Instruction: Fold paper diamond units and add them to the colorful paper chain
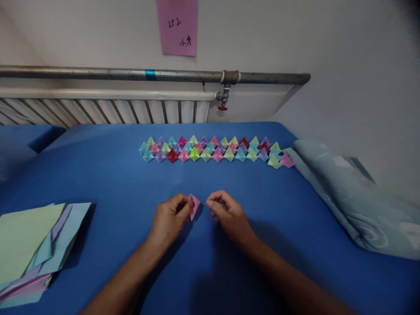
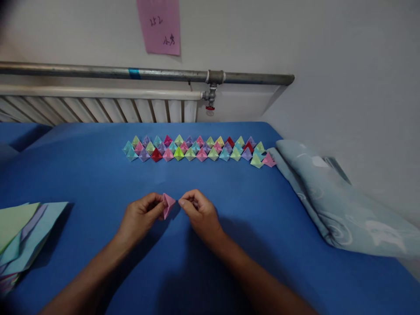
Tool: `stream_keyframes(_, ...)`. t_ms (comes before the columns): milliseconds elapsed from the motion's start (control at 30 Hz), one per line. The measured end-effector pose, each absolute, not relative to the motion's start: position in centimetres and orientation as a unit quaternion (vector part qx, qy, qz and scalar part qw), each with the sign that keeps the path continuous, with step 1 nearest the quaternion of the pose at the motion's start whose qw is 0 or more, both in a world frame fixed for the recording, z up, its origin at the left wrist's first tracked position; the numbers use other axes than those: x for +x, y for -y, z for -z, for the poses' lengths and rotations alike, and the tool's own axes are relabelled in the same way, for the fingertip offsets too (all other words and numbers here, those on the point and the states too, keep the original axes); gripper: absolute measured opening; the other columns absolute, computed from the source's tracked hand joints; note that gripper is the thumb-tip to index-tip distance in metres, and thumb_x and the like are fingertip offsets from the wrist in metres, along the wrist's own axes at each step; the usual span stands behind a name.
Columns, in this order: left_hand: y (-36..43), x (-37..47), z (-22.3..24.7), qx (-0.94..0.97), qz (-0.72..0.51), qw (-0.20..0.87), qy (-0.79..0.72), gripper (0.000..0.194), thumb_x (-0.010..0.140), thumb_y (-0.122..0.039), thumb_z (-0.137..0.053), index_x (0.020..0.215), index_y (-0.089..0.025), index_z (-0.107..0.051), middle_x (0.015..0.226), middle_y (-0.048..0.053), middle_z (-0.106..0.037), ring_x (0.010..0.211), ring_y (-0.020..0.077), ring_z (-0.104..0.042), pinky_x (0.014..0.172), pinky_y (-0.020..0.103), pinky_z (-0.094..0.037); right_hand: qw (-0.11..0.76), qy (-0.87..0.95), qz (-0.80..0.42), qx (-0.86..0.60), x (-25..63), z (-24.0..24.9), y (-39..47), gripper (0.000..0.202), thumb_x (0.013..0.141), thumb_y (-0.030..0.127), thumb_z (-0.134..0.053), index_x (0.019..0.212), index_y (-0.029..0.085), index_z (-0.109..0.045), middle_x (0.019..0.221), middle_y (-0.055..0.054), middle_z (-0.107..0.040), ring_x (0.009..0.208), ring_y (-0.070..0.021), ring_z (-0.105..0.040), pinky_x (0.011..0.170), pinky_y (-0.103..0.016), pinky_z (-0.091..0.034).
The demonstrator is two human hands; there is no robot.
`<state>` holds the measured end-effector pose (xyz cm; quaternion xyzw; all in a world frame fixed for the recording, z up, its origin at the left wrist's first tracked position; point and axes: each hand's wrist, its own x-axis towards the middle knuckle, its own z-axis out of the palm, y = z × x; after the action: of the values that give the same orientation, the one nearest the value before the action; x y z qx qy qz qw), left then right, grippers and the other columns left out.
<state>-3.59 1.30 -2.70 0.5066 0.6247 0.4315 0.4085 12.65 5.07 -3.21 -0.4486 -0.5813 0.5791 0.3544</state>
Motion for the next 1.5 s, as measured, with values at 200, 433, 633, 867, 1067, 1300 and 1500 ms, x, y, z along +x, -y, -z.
stream_keyframes(200,-0.5,-2.8,3.0,0.563,-0.419,0.293,-0.65,0.018,0.088,-0.032,-0.053,0.084,-0.02,-0.066,0.073,0.001,-0.067,0.062,0.013,-0.058,0.06,0.025,-0.041,0.351,0.728,-0.396,-0.435,11.9,3.8,-3.8,0.012,0.083,0.03,-0.061,0.089,0.021,-0.057,0.073,0.0,-0.056,0.064,-0.0126,-0.051,0.061,-0.025,-0.042)
stream_keyframes(433,-0.2,-2.1,3.6,0.607,-0.403,0.235,-0.644,0.018,0.093,-0.029,-0.051,0.086,-0.019,-0.065,0.076,0.001,-0.067,0.065,0.0133,-0.058,0.062,0.026,-0.041,0.335,0.817,-0.231,-0.409,12.1,3.8,-4.0,0.016,0.093,0.025,-0.044,0.097,0.018,-0.057,0.078,-0.005,-0.063,0.069,-0.0153,-0.06,0.067,-0.027,-0.046)
stream_keyframes(633,-0.1,-1.9,3.5,0.619,-0.394,0.221,-0.643,0.015,0.092,-0.026,-0.051,0.088,-0.02,-0.064,0.079,0.002,-0.067,0.068,0.014,-0.06,0.064,0.027,-0.043,0.308,0.821,-0.219,-0.428,12.1,4.2,-4.2,0.019,0.092,0.023,-0.044,0.104,0.017,-0.057,0.081,-0.007,-0.068,0.071,-0.0174,-0.064,0.067,-0.027,-0.047)
stream_keyframes(867,-0.3,-1.8,3.3,0.528,-0.427,0.36,-0.639,0.008,0.087,-0.027,-0.055,0.09,-0.021,-0.06,0.072,-0.001,-0.067,0.061,0.0131,-0.061,0.059,0.025,-0.045,0.348,0.753,-0.35,-0.435,11.9,4.1,-4.4,0.015,0.09,0.02,-0.045,0.091,0.023,-0.06,0.075,0.0,-0.065,0.066,-0.0124,-0.06,0.063,-0.023,-0.045)
stream_keyframes(1067,-0.6,-1.6,2.8,0.419,-0.507,0.478,-0.581,0.012,0.08,-0.029,-0.058,0.087,-0.02,-0.06,0.068,-0.001,-0.065,0.06,0.0134,-0.063,0.055,0.024,-0.05,0.38,0.651,-0.504,-0.421,11.9,3.9,-4.5,0.013,0.087,0.027,-0.049,0.09,0.022,-0.061,0.076,0.002,-0.064,0.059,-0.0096,-0.058,0.054,-0.021,-0.045)
stream_keyframes(1300,-1.0,-1.7,2.1,0.302,-0.549,0.556,-0.546,0.019,0.067,-0.029,-0.069,0.08,-0.017,-0.061,0.066,0.001,-0.067,0.059,0.0153,-0.066,0.055,0.026,-0.054,0.409,0.657,-0.496,-0.393,12.4,3.6,-4.5,0.017,0.086,0.025,-0.049,0.09,0.022,-0.065,0.08,0.0,-0.064,0.059,-0.0091,-0.058,0.055,-0.021,-0.047)
stream_keyframes(1500,-1.2,-2.1,1.8,0.282,-0.548,0.587,-0.526,0.02,0.07,-0.031,-0.069,0.08,-0.015,-0.064,0.069,0.003,-0.07,0.062,0.0142,-0.066,0.06,0.026,-0.055,0.414,0.698,-0.456,-0.366,13.2,3.6,-4.4,0.024,0.087,0.018,-0.045,0.093,0.022,-0.068,0.076,0.0,-0.061,0.057,-0.0085,-0.056,0.057,-0.022,-0.047)
